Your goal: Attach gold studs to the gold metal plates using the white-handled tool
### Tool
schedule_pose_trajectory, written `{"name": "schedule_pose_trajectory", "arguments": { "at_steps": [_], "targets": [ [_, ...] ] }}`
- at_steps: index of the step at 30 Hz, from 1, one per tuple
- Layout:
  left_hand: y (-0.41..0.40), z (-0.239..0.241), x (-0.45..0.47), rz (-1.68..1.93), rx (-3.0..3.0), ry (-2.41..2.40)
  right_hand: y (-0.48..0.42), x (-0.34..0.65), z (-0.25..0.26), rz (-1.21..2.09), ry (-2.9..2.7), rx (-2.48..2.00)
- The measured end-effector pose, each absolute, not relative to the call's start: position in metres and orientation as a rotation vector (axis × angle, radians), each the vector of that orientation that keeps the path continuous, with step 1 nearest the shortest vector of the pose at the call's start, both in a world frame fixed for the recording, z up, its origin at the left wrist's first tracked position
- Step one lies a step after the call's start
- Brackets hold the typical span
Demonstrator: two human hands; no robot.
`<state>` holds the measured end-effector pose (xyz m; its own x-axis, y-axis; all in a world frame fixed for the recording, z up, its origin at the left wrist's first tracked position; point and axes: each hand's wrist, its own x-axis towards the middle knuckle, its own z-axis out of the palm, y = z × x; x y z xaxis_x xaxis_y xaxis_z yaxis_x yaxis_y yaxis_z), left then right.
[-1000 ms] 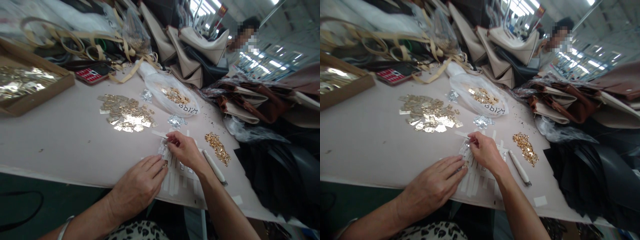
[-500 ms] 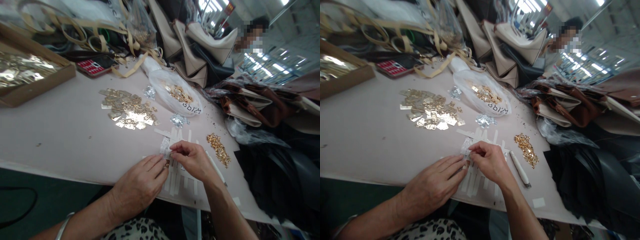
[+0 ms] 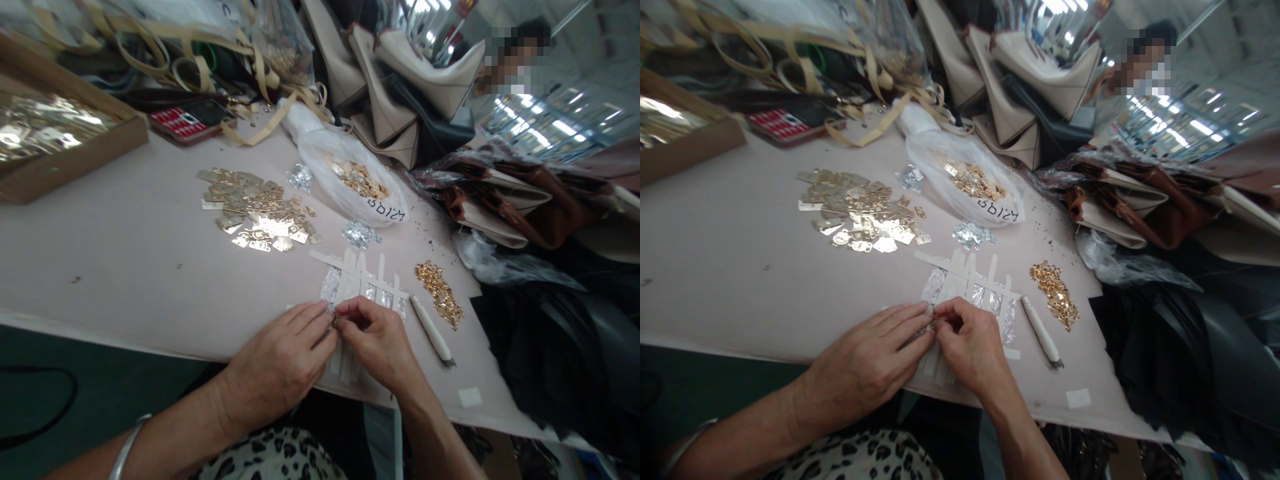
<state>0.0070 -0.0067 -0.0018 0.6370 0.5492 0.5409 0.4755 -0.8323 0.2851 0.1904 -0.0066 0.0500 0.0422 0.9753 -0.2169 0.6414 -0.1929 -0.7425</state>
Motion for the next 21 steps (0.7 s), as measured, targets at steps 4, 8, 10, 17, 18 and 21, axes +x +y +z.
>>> {"name": "schedule_pose_trajectory", "arguments": {
  "at_steps": [4, 8, 10, 17, 18, 21],
  "targets": [
    [-0.006, -0.002, 0.008, 0.952, 2.727, 0.862, -0.009, 0.189, 0.046, 0.998, -1.548, -1.863],
    [-0.006, -0.002, 0.008, 0.947, 2.723, 0.857, -0.012, 0.185, 0.046, 0.953, -1.507, -1.888],
    [-0.006, -0.001, 0.007, 0.948, 2.723, 0.86, -0.012, 0.182, 0.05, 0.892, -1.586, -1.929],
    [-0.006, 0.001, 0.007, 0.971, 2.731, 0.848, -0.012, 0.187, 0.057, 0.799, -1.708, -1.963],
    [-0.006, 0.001, 0.006, 0.969, 2.73, 0.847, -0.013, 0.193, 0.057, 0.794, -1.683, -1.952],
    [-0.006, 0.0, 0.006, 0.95, 2.723, 0.834, -0.016, 0.222, 0.06, 0.621, -1.579, -2.004]
  ]
}}
